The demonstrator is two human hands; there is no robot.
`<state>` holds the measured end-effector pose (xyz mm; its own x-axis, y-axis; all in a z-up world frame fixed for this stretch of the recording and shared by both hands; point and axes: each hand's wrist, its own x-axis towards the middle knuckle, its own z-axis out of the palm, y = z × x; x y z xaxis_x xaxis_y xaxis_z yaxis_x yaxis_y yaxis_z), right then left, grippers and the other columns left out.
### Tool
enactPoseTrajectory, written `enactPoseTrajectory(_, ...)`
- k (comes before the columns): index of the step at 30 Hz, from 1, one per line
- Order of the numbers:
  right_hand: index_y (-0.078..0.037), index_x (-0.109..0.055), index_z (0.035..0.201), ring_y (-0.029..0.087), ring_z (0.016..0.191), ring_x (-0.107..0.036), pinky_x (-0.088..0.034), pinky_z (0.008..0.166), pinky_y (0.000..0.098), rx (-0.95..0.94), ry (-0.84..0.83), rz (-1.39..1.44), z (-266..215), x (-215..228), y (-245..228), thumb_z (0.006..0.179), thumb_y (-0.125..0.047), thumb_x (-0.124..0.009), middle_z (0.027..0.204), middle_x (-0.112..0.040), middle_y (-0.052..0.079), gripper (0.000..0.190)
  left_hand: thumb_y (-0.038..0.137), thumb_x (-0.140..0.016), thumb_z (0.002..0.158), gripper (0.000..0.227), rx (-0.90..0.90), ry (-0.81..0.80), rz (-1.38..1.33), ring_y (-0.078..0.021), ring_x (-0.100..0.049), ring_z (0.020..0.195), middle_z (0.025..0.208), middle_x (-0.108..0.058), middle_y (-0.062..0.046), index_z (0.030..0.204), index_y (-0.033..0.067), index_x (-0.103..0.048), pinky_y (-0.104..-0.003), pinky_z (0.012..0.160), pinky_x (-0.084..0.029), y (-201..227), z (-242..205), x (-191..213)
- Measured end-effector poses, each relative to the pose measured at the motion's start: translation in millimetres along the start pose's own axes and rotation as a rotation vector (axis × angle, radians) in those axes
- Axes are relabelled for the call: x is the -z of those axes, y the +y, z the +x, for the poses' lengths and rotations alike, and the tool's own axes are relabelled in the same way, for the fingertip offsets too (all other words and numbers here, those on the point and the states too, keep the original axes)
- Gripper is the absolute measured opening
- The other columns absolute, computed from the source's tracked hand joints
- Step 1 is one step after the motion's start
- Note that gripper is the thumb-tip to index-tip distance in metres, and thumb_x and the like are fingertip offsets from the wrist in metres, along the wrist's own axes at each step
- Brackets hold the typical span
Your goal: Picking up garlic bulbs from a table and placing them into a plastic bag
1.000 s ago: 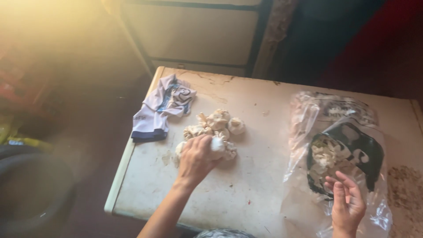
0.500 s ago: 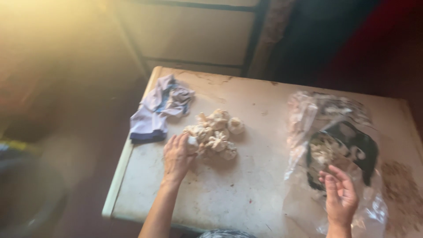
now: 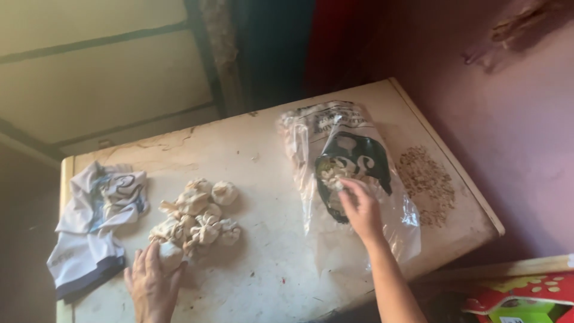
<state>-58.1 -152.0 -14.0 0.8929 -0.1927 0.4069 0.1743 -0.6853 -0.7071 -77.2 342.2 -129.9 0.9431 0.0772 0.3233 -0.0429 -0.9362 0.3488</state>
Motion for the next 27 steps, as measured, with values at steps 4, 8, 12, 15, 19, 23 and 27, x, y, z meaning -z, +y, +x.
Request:
enactPoseTrajectory(4, -0.007, -0.065, 0.130, 0.017, 0.096, -0.068, -0.061, 0.080, 0.0204, 0.142, -0.105, -0.172, 14.1, -27.2, 32.4, 0.094, -0.001, -0.063, 0.134, -0.064, 0.011, 0.036, 0.053, -0.076, 0.071, 0.090, -0.096, 0.137, 0.026, -0.0402, -0.045, 0.155, 0.150, -0.062, -0.012, 0.149, 0.0140, -0.054, -0.066, 0.126, -0.025, 12.0, -7.7, -0.1)
enactPoseTrajectory(8, -0.012, -0.072, 0.121, 0.030, 0.132, -0.054, -0.038, 0.116, 0.0450, 0.269, -0.201, -0.435, 24.7, -27.5, 36.2, 0.081, 0.000, -0.077, 0.135, -0.068, 0.007, 0.041, 0.057, -0.083, 0.067, 0.078, -0.135, 0.237, 0.153, -0.0318, -0.054, 0.141, 0.126, -0.076, -0.008, 0.131, 0.0161, -0.064, -0.043, 0.124, -0.028, 29.5, -18.9, -2.8)
enactPoseTrajectory(12, -0.012, -0.072, 0.116, 0.020, 0.077, -0.075, -0.064, 0.046, 0.0224, 0.096, -0.300, -0.416, 37.8, -22.8, 44.7, 0.094, 0.000, -0.068, 0.141, -0.062, 0.013, 0.025, 0.058, -0.079, 0.071, 0.061, -0.179, 0.377, 0.212, -0.0232, -0.059, 0.133, 0.120, -0.077, 0.005, 0.120, 0.0217, -0.074, -0.037, 0.114, -0.027, 44.0, -28.5, -2.1)
enactPoseTrajectory(15, -0.015, -0.070, 0.129, 0.023, 0.070, -0.077, -0.066, 0.053, 0.0317, -0.074, -0.370, -0.526, 43.5, -22.4, 81.1, 0.105, -0.010, -0.054, 0.096, -0.078, 0.016, 0.029, 0.053, -0.079, 0.067, 0.071, -0.159, 0.282, 0.244, -0.0258, -0.049, 0.147, 0.132, -0.072, 0.005, 0.131, 0.0225, -0.067, -0.045, 0.118, -0.029, 32.6, -37.6, -13.0)
enactPoseTrajectory(19, -0.016, -0.064, 0.138, 0.005, 0.040, -0.046, -0.035, 0.035, 0.0174, -0.042, -0.365, -0.333, 44.8, -19.7, 50.9, 0.103, -0.011, -0.058, 0.065, -0.065, 0.000, 0.036, 0.056, -0.072, 0.073, 0.070, -0.126, 0.207, 0.314, -0.0272, -0.049, 0.152, 0.138, -0.069, 0.007, 0.135, 0.0267, -0.063, -0.044, 0.126, -0.024, 33.7, -41.1, -10.5)
enactPoseTrajectory(23, -0.023, -0.074, 0.115, 0.020, 0.087, -0.068, -0.030, 0.109, 0.0550, 0.268, -0.266, -0.546, 50.1, -22.4, 18.2, 0.083, -0.006, -0.079, 0.114, -0.078, -0.001, 0.037, 0.053, -0.075, 0.071, 0.066, -0.189, 0.226, 0.299, -0.0274, -0.054, 0.147, 0.127, -0.073, 0.006, 0.130, 0.0263, -0.066, -0.044, 0.125, -0.023, 42.0, -36.8, -0.9)
enactPoseTrajectory(27, -0.009, -0.074, 0.114, 0.027, 0.124, -0.060, -0.048, 0.109, 0.0417, 0.208, -0.583, -0.561, 53.3, -27.9, 25.1, 0.080, 0.002, -0.079, 0.122, -0.073, 0.008, 0.036, 0.051, -0.080, 0.061, 0.087, -0.180, 0.061, 0.228, -0.0304, -0.037, 0.160, 0.142, -0.065, 0.005, 0.142, 0.0277, -0.056, -0.052, 0.130, -0.016, 28.5, -49.2, -18.5)
